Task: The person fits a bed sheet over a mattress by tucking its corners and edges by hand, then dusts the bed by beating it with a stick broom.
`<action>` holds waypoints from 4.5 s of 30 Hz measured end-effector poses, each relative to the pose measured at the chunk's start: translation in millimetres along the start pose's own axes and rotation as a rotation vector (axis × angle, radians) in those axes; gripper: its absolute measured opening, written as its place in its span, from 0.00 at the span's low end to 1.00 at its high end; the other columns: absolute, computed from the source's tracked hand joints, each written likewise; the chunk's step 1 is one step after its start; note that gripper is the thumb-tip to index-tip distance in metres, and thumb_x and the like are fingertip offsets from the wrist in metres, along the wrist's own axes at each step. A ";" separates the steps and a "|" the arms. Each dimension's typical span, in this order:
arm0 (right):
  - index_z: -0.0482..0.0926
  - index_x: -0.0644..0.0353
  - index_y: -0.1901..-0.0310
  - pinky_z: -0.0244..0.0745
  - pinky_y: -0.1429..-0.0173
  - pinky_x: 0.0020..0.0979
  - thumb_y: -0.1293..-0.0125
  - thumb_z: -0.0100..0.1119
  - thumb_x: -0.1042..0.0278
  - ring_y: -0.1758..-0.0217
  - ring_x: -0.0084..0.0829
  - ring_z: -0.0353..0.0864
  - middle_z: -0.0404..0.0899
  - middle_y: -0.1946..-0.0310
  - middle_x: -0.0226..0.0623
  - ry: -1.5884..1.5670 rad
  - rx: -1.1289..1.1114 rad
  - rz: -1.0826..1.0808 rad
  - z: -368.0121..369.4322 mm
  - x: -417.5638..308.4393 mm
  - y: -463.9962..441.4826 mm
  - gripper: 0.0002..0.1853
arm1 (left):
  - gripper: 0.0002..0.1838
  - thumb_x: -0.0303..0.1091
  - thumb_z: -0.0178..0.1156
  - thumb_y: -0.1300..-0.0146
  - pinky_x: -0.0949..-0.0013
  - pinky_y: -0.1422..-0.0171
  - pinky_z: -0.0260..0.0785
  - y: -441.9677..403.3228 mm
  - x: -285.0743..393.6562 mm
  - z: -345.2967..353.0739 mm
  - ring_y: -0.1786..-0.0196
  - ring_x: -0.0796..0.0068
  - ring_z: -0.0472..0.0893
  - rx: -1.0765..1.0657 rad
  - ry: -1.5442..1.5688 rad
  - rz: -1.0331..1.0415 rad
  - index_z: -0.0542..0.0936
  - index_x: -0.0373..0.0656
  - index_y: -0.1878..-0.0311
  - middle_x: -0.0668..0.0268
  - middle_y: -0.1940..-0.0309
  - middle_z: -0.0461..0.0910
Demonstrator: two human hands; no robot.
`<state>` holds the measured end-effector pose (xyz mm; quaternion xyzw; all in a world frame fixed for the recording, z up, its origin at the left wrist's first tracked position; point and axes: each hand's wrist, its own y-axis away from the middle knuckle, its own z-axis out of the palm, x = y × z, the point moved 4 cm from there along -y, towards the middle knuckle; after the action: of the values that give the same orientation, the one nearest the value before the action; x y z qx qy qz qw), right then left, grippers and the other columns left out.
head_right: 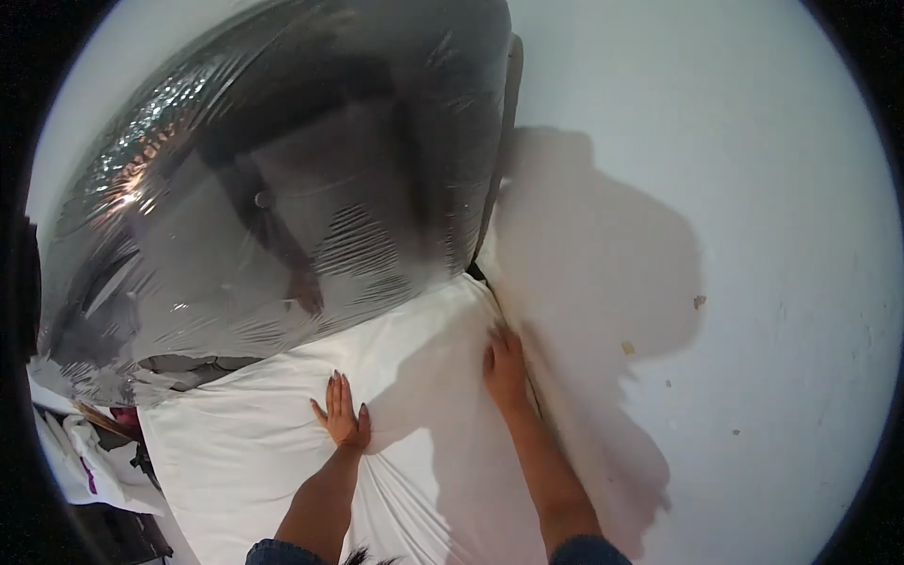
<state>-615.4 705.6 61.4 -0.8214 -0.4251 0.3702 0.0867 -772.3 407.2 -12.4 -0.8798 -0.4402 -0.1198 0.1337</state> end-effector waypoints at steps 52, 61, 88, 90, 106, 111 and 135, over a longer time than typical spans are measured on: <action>0.76 0.59 0.72 0.68 0.60 0.39 0.47 0.67 0.65 0.61 0.40 0.75 0.75 0.67 0.35 0.003 -0.085 -0.432 10.9 -76.6 3.9 0.10 | 0.38 0.47 0.47 0.41 0.39 0.24 0.21 0.0 -6.9 1.9 0.23 0.67 0.53 0.014 0.033 0.019 0.58 0.47 0.26 0.67 0.24 0.55; 0.72 0.57 0.62 0.75 0.58 0.46 0.40 0.59 0.63 0.63 0.47 0.82 0.80 0.68 0.45 0.280 -0.576 0.117 73.0 -35.7 -37.9 0.10 | 0.37 0.47 0.50 0.42 0.37 0.24 0.23 0.1 -8.9 3.1 0.23 0.70 0.55 0.004 0.051 -0.007 0.61 0.51 0.27 0.69 0.25 0.57; 0.85 0.54 0.63 0.79 0.51 0.44 0.40 0.56 0.70 0.55 0.43 0.83 0.84 0.60 0.41 0.553 -0.403 0.131 54.5 31.3 -140.4 0.08 | 0.38 0.46 0.49 0.42 0.39 0.24 0.22 0.1 -8.2 3.7 0.23 0.69 0.54 0.004 0.028 0.001 0.58 0.50 0.26 0.69 0.25 0.56; 0.85 0.54 0.62 0.79 0.51 0.44 0.41 0.56 0.70 0.55 0.44 0.83 0.84 0.60 0.42 0.548 -0.371 0.127 59.3 35.4 -145.6 0.08 | 0.38 0.45 0.50 0.42 0.39 0.24 0.22 -0.4 -7.8 3.0 0.23 0.69 0.53 0.002 0.032 0.001 0.59 0.50 0.26 0.69 0.25 0.56; 0.79 0.62 0.68 0.73 0.52 0.46 0.56 0.58 0.73 0.55 0.51 0.78 0.79 0.65 0.48 0.009 -0.154 -0.139 81.2 3.9 -97.7 0.10 | 0.39 0.43 0.54 0.45 0.41 0.23 0.23 1.2 -9.3 4.0 0.23 0.69 0.54 0.031 0.058 0.006 0.60 0.51 0.27 0.70 0.25 0.56; 0.79 0.65 0.66 0.75 0.53 0.47 0.54 0.58 0.75 0.59 0.55 0.80 0.81 0.64 0.53 -0.153 -0.057 0.123 88.9 -4.5 -70.8 0.11 | 0.38 0.44 0.53 0.43 0.42 0.23 0.23 2.4 -6.6 4.2 0.24 0.70 0.55 0.032 0.039 -0.006 0.60 0.51 0.27 0.71 0.25 0.56; 0.86 0.51 0.62 0.68 0.45 0.47 0.35 0.53 0.53 0.49 0.41 0.81 0.85 0.59 0.38 0.612 -0.451 0.050 75.8 -20.3 -114.3 0.15 | 0.17 0.29 0.50 0.36 0.50 0.31 0.58 127.8 4.2 -79.8 0.38 0.56 0.73 0.382 0.511 -0.061 0.79 0.40 0.46 0.56 0.44 0.78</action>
<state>-746.9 748.2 70.7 -0.9024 -0.4304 0.0070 0.0175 -674.2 309.5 47.1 -0.7667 -0.4328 -0.2562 0.3990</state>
